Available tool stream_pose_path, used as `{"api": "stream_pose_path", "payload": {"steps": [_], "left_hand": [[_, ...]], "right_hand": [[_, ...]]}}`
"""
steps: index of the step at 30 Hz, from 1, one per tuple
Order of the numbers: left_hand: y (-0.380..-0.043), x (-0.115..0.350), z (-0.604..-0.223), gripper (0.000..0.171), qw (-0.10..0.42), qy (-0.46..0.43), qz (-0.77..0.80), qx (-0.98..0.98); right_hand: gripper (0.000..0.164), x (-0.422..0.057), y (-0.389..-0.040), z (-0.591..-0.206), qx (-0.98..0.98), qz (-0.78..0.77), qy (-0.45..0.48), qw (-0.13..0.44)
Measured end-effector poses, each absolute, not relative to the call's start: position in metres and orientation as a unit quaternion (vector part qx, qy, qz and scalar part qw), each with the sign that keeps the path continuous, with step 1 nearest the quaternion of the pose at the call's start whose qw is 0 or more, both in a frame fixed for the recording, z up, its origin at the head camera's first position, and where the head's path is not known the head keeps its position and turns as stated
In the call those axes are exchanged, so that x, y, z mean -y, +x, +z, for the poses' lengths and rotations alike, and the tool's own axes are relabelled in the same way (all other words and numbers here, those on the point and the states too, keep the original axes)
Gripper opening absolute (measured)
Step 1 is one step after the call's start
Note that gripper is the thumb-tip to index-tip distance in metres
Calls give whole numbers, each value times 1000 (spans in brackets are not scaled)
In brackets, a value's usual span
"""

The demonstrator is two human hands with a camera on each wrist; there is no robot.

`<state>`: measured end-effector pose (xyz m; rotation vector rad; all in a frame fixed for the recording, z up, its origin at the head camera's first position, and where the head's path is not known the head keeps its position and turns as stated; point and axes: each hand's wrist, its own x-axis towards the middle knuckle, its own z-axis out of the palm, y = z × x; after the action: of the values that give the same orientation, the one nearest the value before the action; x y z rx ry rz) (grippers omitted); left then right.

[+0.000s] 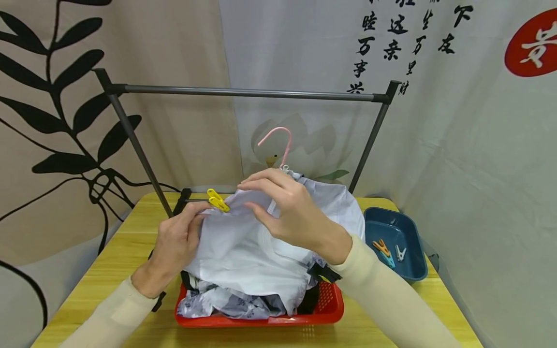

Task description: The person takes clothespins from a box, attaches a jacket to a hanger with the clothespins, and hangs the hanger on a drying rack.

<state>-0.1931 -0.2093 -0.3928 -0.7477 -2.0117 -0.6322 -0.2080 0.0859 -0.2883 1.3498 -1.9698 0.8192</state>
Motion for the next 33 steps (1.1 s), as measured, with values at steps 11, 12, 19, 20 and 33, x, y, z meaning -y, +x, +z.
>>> {"api": "stream_pose_path", "payload": {"steps": [11, 12, 19, 20, 33], "left_hand": [[-192, 212, -394, 24, 438, -294, -277, 803], [-191, 212, -394, 22, 437, -293, -278, 804], [-189, 213, -393, 36, 430, -288, -285, 807], [-189, 213, -393, 37, 432, -290, -288, 804], [-188, 220, -395, 36, 435, -287, -298, 800]], "right_hand": [[31, -129, -213, -306, 764, 345, 456, 299], [31, -134, -214, -307, 767, 347, 449, 299], [33, -164, -223, -315, 785, 341, 407, 317], [33, -167, -224, -316, 788, 341, 402, 319], [39, -203, -250, -329, 832, 317, 344, 298]]}}
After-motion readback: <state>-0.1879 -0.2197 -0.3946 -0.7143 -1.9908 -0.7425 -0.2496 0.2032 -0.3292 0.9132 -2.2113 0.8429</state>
